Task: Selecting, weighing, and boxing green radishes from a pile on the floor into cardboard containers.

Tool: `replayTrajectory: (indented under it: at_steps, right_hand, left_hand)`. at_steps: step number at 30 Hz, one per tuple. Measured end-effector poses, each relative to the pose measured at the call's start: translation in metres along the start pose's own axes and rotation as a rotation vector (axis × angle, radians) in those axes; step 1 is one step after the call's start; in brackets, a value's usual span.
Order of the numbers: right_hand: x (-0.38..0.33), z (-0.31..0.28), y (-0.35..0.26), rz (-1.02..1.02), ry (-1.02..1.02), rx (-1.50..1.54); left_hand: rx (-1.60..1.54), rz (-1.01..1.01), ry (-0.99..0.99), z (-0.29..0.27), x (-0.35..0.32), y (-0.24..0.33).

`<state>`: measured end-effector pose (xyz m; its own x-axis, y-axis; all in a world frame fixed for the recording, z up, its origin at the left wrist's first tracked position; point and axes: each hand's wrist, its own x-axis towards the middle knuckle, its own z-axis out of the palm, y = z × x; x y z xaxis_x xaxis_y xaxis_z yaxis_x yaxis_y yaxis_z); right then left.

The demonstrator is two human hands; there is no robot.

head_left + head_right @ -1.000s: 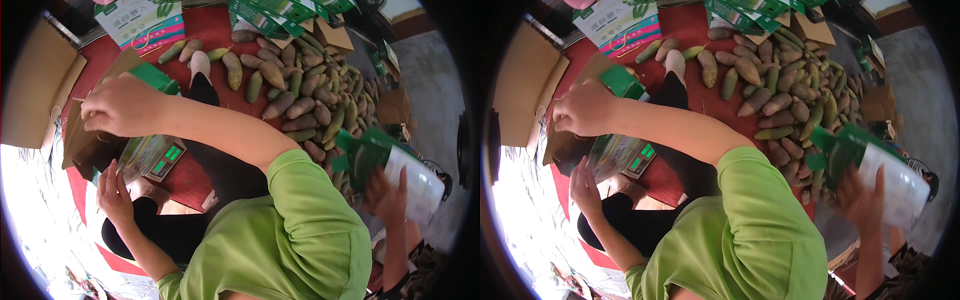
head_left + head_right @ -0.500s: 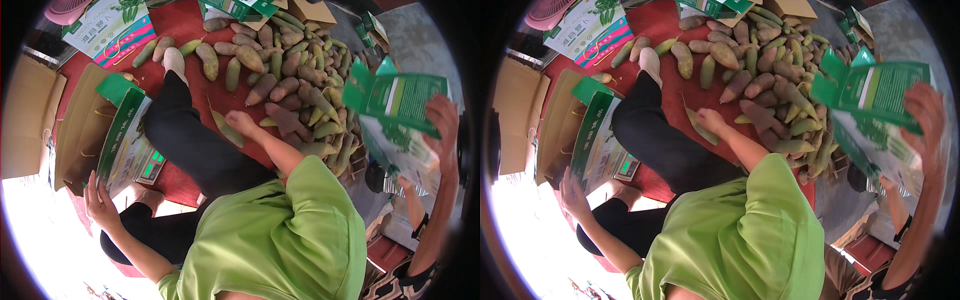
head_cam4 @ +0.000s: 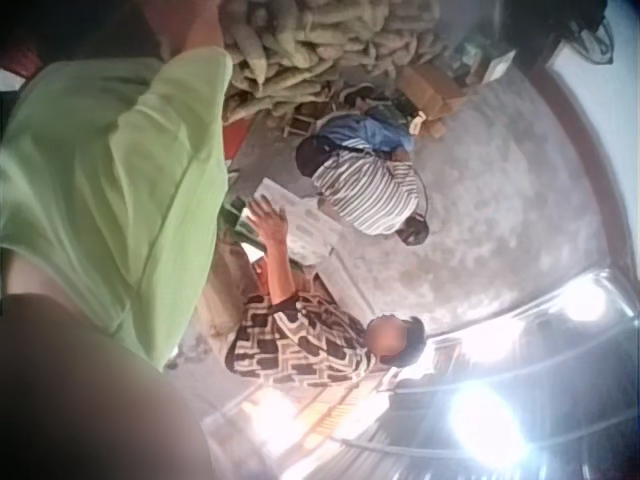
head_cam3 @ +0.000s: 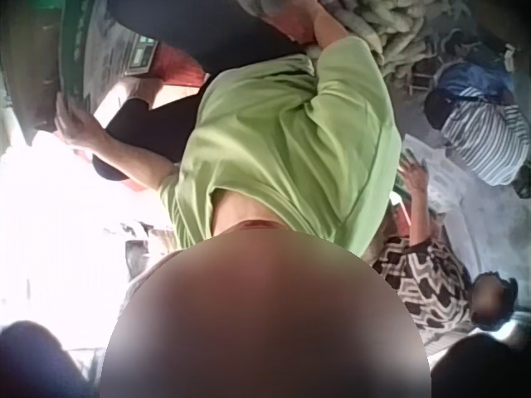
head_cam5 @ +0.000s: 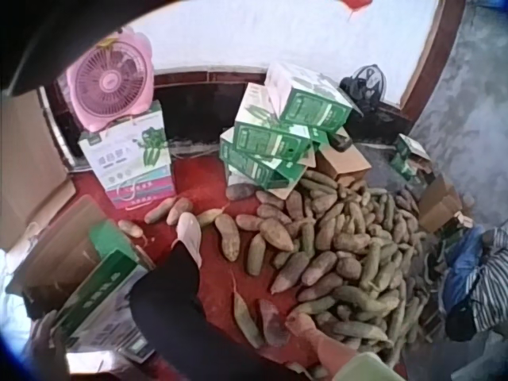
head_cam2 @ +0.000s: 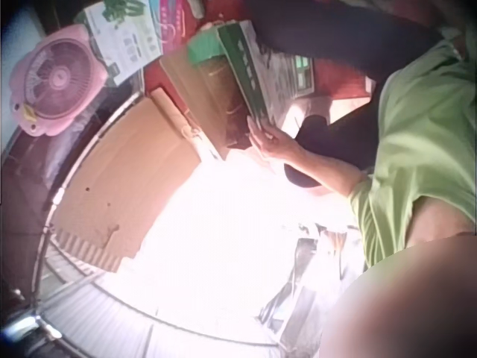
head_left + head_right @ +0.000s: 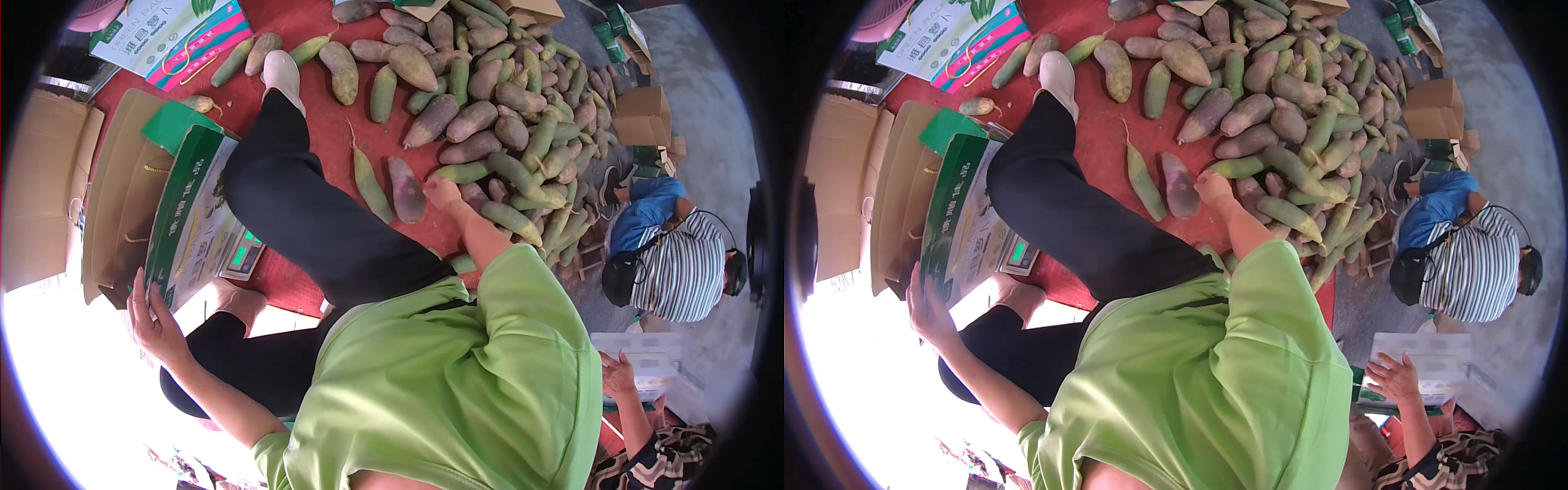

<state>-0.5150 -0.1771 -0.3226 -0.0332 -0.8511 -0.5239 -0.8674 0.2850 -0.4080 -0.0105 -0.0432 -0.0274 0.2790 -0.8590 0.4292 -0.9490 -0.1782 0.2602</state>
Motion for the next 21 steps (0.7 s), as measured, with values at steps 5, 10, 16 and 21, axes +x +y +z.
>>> replayTrajectory:
  at_steps: [5,10,16,21]
  right_hand:
    - [-0.007,0.017,-0.001,0.034,-0.002,-0.053]
    - [-0.01,-0.001,-0.008,0.102,-0.048,-0.096]
    - [-0.026,-0.057,-0.006,0.039,0.259,-0.545]
    - [-0.043,-0.072,0.037,0.167,0.146,-0.68]
  left_hand:
    - [-0.05,0.021,0.005,0.001,0.0,-0.001]
    - [-0.058,-0.009,-0.016,0.001,0.001,0.0]
    - [-0.064,0.013,0.001,0.001,-0.001,-0.002]
    - [-0.076,-0.04,-0.009,0.0,-0.003,0.001]
